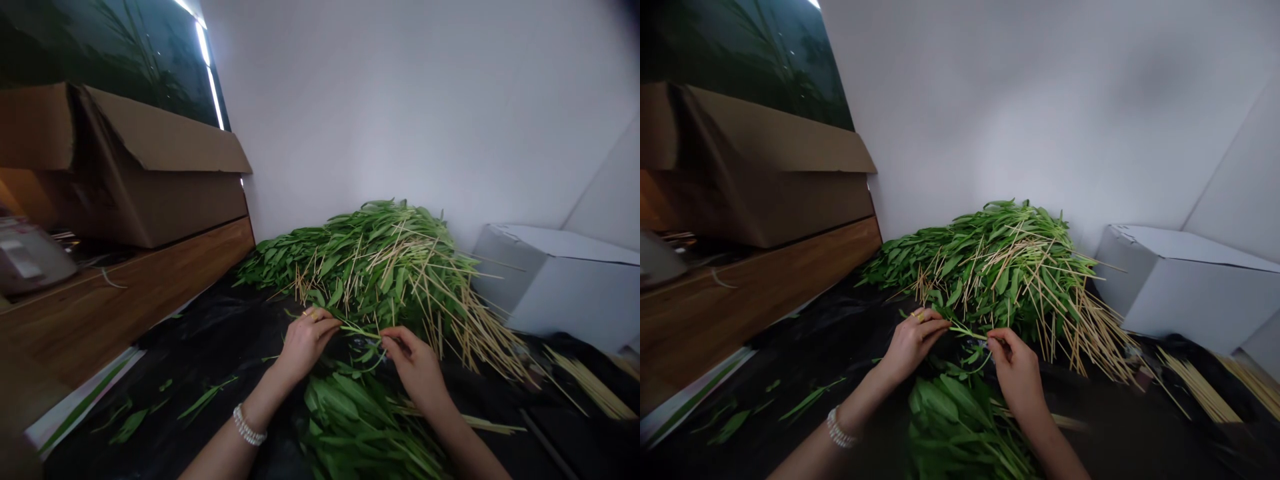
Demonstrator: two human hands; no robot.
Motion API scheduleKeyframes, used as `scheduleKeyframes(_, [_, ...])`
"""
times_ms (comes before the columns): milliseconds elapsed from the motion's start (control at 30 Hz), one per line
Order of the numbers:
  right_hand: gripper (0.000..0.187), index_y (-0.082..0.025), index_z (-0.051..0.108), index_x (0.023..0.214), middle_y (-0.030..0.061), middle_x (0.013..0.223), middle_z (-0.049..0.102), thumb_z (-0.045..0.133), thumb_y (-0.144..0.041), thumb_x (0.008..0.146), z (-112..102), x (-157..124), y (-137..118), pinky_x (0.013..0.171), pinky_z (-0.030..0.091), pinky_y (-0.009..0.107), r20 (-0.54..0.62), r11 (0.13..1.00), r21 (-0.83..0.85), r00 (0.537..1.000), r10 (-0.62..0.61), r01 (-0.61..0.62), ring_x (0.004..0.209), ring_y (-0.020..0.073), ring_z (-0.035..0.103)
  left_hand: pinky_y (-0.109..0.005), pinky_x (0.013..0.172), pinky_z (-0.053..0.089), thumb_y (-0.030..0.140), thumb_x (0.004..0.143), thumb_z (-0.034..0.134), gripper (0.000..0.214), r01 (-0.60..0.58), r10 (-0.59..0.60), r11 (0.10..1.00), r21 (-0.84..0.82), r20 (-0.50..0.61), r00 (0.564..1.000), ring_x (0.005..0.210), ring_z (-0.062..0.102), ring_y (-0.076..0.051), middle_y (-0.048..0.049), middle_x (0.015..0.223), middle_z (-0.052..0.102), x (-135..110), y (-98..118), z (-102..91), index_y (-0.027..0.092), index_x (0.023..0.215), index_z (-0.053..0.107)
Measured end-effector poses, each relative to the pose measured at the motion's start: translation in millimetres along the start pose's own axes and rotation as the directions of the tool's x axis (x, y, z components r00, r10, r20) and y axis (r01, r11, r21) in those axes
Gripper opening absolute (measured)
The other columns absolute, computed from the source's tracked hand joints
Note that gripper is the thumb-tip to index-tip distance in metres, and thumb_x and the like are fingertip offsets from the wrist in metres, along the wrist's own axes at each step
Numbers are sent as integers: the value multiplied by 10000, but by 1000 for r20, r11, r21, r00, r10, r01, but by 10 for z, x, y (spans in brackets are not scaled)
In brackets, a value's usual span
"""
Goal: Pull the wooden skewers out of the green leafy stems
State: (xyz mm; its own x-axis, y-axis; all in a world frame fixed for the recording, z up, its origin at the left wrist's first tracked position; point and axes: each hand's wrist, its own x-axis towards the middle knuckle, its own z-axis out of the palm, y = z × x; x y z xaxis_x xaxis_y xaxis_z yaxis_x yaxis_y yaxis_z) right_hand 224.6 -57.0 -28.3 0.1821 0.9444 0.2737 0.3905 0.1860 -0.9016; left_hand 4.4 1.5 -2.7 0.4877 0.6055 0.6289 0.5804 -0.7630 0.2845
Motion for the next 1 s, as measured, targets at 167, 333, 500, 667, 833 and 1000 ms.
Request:
scheduleKeyframes(167, [231,-213,649,863,28,813,680,519,-400,824,0,-20,-80,690,451,291,-35,996,-68,998,-55,53,721,189,610,-282,751,432,203,889,510,185,-50,45,989,142,44,998,831,556,-172,-33,891,660,-18,-6,13,222,964,678])
scheduleKeyframes(333, [210,-221,671,856,32,872,690,520,-363,825,21,-36,-122,712,453,290,-28,985,-130,992,-122,117,772,193,617,-273,734,434,167,838,553,128,-29,25,978,206,18,1000,790,557,-163,-14,833,663,-34,10,54,209,852,673])
scheduleKeyframes(500, [209,-219,680,856,28,837,691,530,-361,819,54,-41,-60,686,454,287,20,991,-98,995,-93,95,732,186,615,-273,755,427,125,757,580,98,176,-166,974,140,-81,983,758,571,-156,1,757,642,-16,0,47,199,725,635])
scheduleKeyframes(667, [242,-195,673,849,40,792,685,562,-400,784,20,13,37,657,459,294,-14,1000,19,1000,-2,3,695,192,606,-282,718,426,164,753,549,87,427,-397,904,10,-350,848,749,563,-175,-12,734,618,38,-248,-111,185,685,598])
scheduleKeyframes(833, [290,-176,678,861,46,752,679,601,-426,738,29,45,55,619,455,289,13,984,166,998,69,-71,672,189,594,-237,638,417,250,902,393,173,416,-467,883,-217,-320,824,672,543,-135,11,743,587,74,-184,-238,192,865,551])
scheduleKeyframes(1000, [280,-180,686,852,34,738,669,612,-422,731,56,32,47,625,444,286,0,986,157,998,61,-60,657,174,574,-232,668,422,315,873,536,135,248,-271,953,-177,-121,955,699,552,-124,7,776,588,29,60,-143,190,857,584])
